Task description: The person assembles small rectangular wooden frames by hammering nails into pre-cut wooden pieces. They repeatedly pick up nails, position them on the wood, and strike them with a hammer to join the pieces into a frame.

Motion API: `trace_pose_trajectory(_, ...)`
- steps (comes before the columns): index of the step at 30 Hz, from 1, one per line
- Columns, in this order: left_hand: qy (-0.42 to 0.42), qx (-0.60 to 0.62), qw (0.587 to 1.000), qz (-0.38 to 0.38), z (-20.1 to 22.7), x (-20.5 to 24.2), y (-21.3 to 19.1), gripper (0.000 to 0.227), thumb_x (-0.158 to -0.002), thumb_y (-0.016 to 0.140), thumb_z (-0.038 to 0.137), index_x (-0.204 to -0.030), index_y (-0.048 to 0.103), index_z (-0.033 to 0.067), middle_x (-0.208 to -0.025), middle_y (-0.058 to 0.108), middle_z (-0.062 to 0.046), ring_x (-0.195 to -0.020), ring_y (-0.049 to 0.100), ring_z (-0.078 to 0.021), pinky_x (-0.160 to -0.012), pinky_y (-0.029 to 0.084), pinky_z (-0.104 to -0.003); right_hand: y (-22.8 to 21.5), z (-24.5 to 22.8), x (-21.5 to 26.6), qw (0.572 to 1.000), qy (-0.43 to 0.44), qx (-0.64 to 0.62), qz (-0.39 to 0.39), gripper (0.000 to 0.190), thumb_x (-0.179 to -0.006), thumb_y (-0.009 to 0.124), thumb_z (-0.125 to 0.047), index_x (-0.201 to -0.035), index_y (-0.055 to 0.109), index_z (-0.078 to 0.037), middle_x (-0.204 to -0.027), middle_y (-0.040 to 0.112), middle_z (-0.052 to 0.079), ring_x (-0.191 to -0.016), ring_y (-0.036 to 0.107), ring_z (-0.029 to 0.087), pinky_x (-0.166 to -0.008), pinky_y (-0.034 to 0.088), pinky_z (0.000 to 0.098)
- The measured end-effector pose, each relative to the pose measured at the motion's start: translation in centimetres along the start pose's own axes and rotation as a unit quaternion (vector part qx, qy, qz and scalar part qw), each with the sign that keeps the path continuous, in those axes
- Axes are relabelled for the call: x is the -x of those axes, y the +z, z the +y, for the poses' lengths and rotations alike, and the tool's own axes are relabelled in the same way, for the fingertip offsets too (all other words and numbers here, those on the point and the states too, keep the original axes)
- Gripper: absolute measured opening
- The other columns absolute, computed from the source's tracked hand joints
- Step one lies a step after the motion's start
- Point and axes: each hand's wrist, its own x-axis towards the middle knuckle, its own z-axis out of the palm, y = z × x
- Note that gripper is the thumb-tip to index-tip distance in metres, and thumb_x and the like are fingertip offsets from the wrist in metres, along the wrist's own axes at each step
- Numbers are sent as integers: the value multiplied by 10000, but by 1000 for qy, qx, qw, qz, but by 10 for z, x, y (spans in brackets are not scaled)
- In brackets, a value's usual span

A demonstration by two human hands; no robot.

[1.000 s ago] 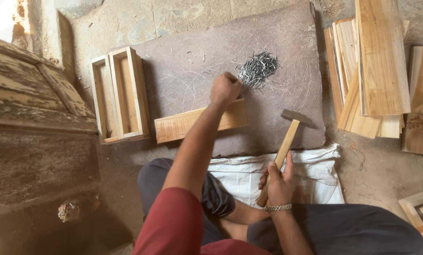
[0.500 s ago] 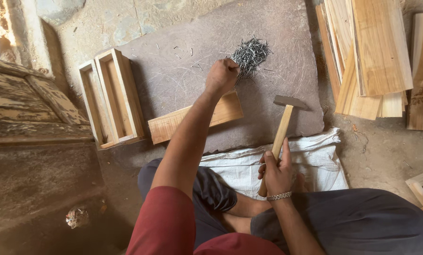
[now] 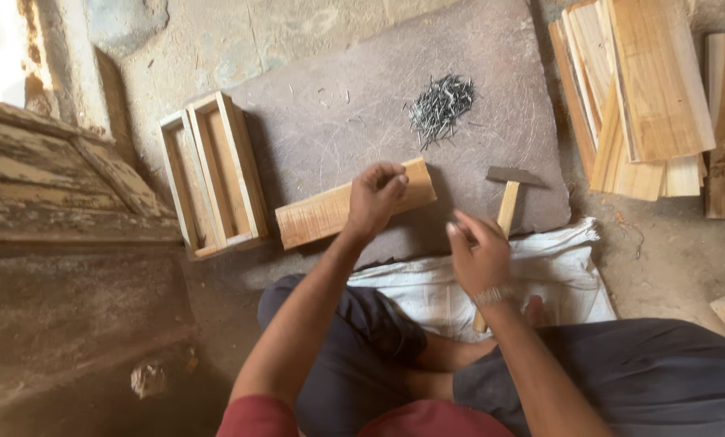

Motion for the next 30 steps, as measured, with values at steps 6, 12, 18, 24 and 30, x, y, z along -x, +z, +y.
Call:
trace_pose_trajectory(6, 11, 27, 998, -47, 1, 2, -3, 275, -983, 610, 53, -1232, 688, -34, -1026, 737, -90, -903, 703, -112, -840, 604, -264, 68, 15, -67, 996, -22, 88, 0, 309, -893, 785, -286, -1089, 792, -47, -975, 724, 189, -915, 691, 334, -825, 533, 423)
trace_pose_trajectory(12, 64, -156, 985, -15, -5, -12, 4, 169, -988, 691, 106, -1133, 750, 42, -986, 747, -68, -814, 676, -142, -724, 594, -288, 82, 27, -70, 998, 68, 7, -8, 298, -841, 807, -313, -982, 803, -50, -969, 766, 174, -885, 737, 303, -816, 569, 409)
trace_pose_trajectory(18, 238, -233, 942, -34, -9, -28, 15, 84, -990, 692, 115, -1050, 745, 87, -1043, 729, -67, -933, 732, -169, -802, 619, -291, 55, 17, -65, 996, 54, 6, -68, 375, -856, 792, -292, -1147, 759, -56, -1017, 774, 147, -888, 739, 253, -777, 579, 383)
trace_pose_trajectory(24, 278, -281, 919, -8, -22, -27, 17, 170, -962, 681, 134, -1117, 751, 128, -1081, 767, -63, -982, 742, -227, -852, 600, -352, -14, 26, 20, 980, -19, 157, 122, 542, -901, 793, -262, -1349, 610, -20, -1105, 654, 193, -998, 635, 319, -817, 562, 400)
trace_pose_trajectory(30, 215, -314, 924, -16, -25, -30, 17, 186, -970, 696, 184, -1149, 746, 178, -1101, 757, -47, -1008, 737, -222, -864, 604, -340, -11, 42, 46, 820, 436, -356, -104, 356, -1010, 665, -233, -1245, 560, 14, -949, 633, 159, -773, 609, 213, -640, 561, 388)
